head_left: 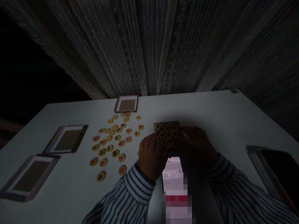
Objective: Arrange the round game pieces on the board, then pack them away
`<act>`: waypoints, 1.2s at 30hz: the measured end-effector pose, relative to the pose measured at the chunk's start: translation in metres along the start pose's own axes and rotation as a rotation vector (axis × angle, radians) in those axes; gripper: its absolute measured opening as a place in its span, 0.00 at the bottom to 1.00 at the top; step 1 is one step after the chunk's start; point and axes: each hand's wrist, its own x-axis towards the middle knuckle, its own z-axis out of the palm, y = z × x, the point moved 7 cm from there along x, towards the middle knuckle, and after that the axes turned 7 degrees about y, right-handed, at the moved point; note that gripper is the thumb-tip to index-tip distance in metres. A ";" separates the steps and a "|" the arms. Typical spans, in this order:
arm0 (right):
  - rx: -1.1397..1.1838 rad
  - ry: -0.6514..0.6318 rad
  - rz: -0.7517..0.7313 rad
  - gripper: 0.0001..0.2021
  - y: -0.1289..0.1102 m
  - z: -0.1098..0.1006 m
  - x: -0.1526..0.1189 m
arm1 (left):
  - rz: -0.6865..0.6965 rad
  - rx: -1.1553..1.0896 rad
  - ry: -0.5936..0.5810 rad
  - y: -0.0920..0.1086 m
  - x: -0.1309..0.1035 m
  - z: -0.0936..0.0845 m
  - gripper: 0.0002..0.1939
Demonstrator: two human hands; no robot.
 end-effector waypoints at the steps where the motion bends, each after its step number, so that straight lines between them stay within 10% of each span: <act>1: -0.006 -0.015 -0.009 0.12 0.002 -0.001 0.000 | -0.002 -0.001 0.006 -0.001 0.000 0.000 0.13; 36: -0.016 -0.057 0.008 0.11 0.014 -0.004 -0.003 | -0.034 -0.009 -0.013 -0.008 0.000 -0.008 0.19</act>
